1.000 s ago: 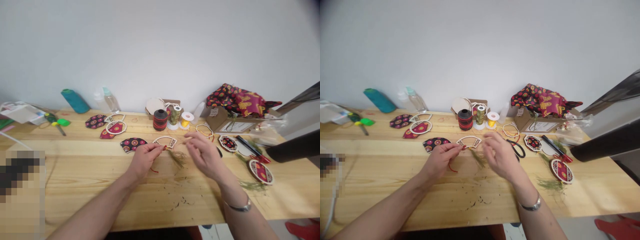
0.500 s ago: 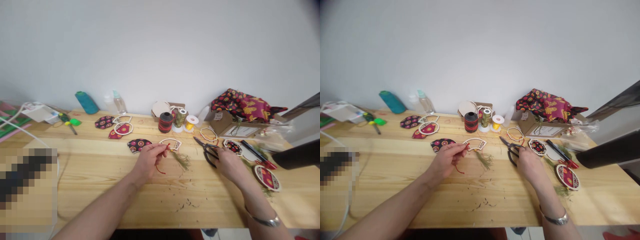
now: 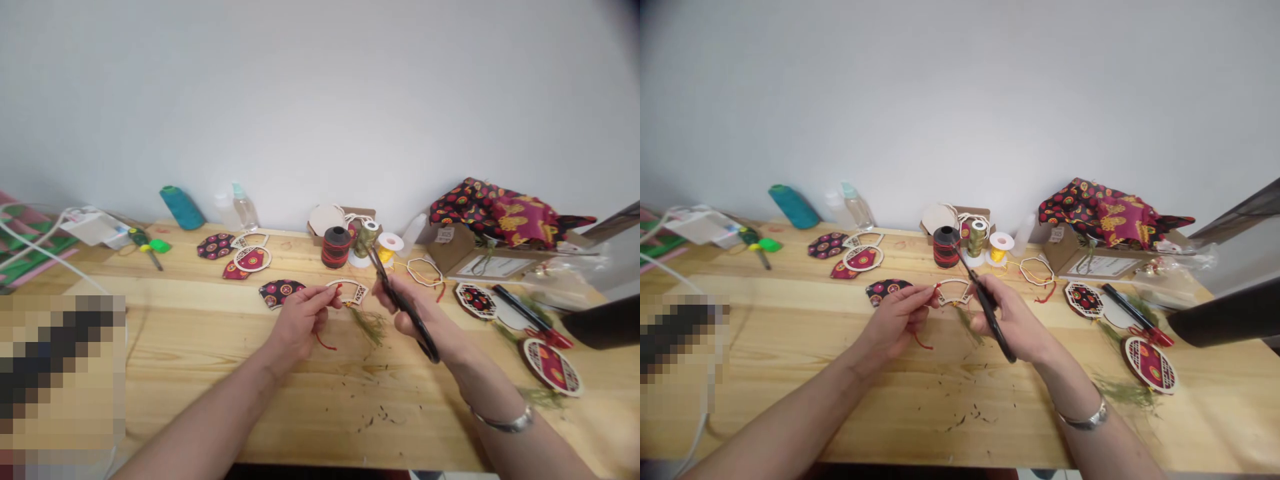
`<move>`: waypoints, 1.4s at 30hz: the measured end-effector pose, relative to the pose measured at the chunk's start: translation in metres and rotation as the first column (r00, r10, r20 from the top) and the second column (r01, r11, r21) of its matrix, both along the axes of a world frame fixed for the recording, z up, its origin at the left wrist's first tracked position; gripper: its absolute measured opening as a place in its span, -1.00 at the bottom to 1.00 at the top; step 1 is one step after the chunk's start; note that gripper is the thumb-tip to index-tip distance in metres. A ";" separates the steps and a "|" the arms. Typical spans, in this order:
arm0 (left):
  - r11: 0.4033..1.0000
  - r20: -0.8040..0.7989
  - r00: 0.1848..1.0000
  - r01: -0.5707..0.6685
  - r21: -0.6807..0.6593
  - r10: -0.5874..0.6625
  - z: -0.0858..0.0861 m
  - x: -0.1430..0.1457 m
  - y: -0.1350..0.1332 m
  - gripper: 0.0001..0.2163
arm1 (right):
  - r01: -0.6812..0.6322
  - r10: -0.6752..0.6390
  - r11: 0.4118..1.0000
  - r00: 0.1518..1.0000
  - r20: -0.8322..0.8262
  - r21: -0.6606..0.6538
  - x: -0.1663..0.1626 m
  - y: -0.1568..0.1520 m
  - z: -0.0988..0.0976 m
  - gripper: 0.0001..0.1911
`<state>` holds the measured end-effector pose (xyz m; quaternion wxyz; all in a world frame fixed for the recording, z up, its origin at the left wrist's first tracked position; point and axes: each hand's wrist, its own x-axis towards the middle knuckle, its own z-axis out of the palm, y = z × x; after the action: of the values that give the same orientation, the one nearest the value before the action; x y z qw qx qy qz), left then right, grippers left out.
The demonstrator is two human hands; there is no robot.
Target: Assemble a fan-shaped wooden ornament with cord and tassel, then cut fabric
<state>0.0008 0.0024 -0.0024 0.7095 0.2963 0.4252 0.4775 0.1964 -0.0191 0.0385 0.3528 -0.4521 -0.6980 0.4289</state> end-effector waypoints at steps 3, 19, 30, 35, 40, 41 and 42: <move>0.999 0.052 0.998 -0.023 -0.037 0.025 0.000 0.000 0.001 -0.69 | -0.064 0.057 0.996 0.992 -0.110 -0.062 -0.009 -0.003 -0.012 -0.38; 0.995 0.166 0.981 -0.097 -0.007 0.097 -0.008 -0.003 0.005 -0.79 | -0.391 0.316 0.843 0.916 -0.247 -0.369 -0.018 -0.021 -0.028 -0.21; 0.998 0.212 0.975 -0.066 0.001 0.065 -0.005 -0.001 0.001 -0.75 | -0.392 0.297 0.856 0.907 -0.300 -0.337 -0.022 -0.018 -0.043 -0.24; 0.997 0.234 0.969 -0.079 0.013 0.074 -0.004 0.000 0.001 -0.76 | -0.400 0.300 0.856 0.900 -0.315 -0.328 -0.022 -0.017 -0.050 -0.24; 0.999 0.226 0.973 -0.047 0.015 0.043 -0.004 0.001 0.000 -0.73 | -0.428 0.273 0.835 0.868 -0.414 -0.346 -0.022 -0.016 -0.069 -0.22; 0.999 0.227 0.973 -0.045 0.011 0.041 -0.004 0.001 0.000 -0.72 | -0.427 0.269 0.835 0.867 -0.420 -0.346 -0.022 -0.016 -0.071 -0.22; 0.999 0.226 0.973 -0.040 0.008 0.037 -0.004 0.001 -0.001 -0.72 | -0.424 0.266 0.837 0.867 -0.421 -0.345 -0.023 -0.016 -0.072 -0.23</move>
<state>0.0022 0.0016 -0.0068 0.7420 0.2362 0.3444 0.5244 0.1738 -0.0348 -0.0334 0.2812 -0.2969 -0.5822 0.7027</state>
